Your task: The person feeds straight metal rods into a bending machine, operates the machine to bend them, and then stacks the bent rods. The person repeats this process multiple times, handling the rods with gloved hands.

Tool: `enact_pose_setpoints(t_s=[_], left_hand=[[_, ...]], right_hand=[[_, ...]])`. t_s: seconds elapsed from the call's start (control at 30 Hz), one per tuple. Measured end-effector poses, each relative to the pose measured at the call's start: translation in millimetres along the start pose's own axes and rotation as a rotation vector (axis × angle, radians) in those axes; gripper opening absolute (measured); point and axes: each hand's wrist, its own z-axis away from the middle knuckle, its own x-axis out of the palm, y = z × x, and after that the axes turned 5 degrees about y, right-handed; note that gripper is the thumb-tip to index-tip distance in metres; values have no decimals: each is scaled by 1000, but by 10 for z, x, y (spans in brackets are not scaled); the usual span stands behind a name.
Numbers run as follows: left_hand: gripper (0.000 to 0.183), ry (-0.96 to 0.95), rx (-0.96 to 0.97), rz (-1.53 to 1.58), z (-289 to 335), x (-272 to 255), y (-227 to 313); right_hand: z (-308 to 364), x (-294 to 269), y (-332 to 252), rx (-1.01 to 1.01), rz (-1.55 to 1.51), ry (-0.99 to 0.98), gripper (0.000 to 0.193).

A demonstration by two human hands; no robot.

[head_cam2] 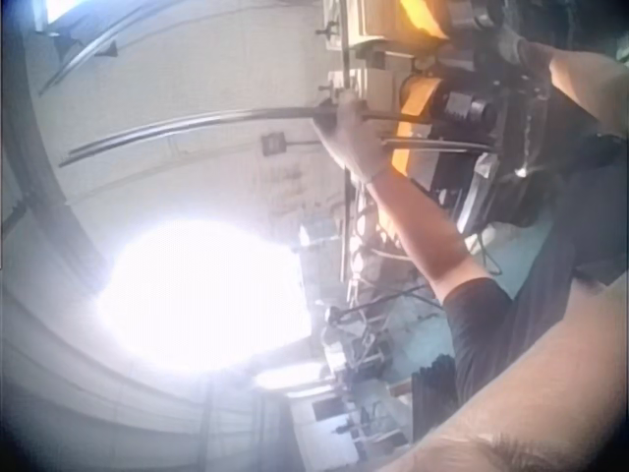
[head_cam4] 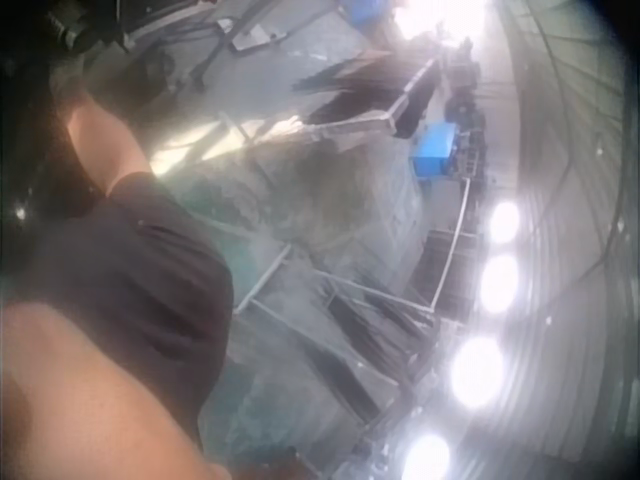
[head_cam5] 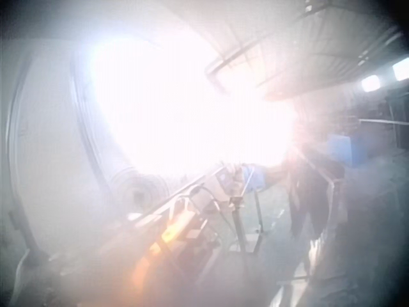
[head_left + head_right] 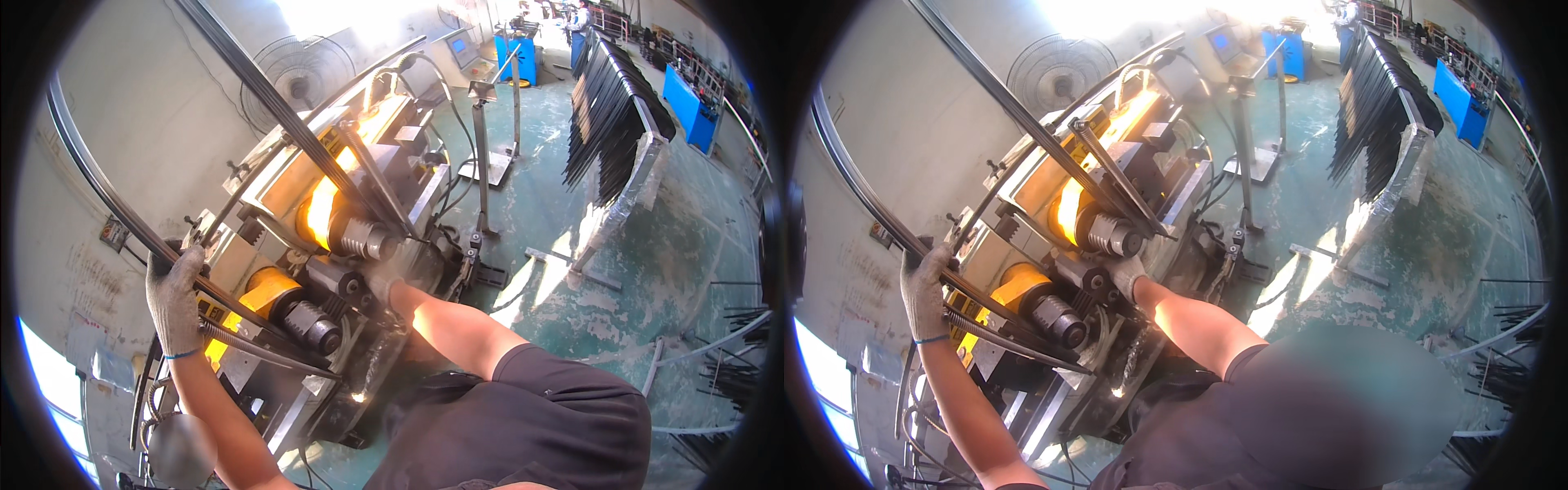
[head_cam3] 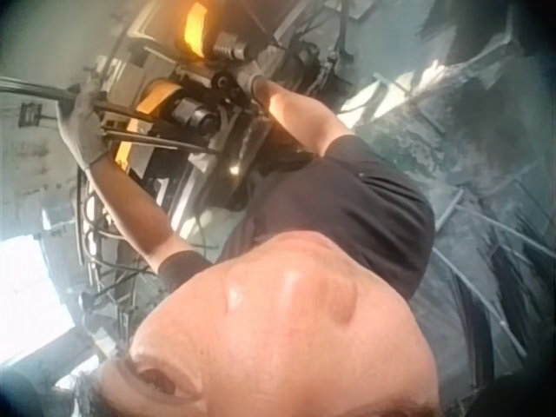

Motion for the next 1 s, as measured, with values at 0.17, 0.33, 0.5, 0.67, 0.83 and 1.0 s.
enact_pose_setpoints(t_s=[0.17,0.33,0.5,0.67,0.83,1.0], left_hand=[[27,-36,-24,-29,-75,-68,-26],[33,-45,-35,-140,-148,-136,-34],[43,30,-47,-125,-232,-187,31],[39,10,59,-142,-353,-93,134],[37,75,68,-292,-282,-152,78],[40,157,-43,-252,-236,-323,-118]], right_hand=[[21,-54,20,-106,25,-64,35],[-85,-28,146,108,-196,-57,27],[-78,10,90,183,-157,-122,22],[-911,-303,889,-641,283,-264,26],[-693,-172,884,-501,86,-249,38],[-248,-43,268,73,-35,12,42]])
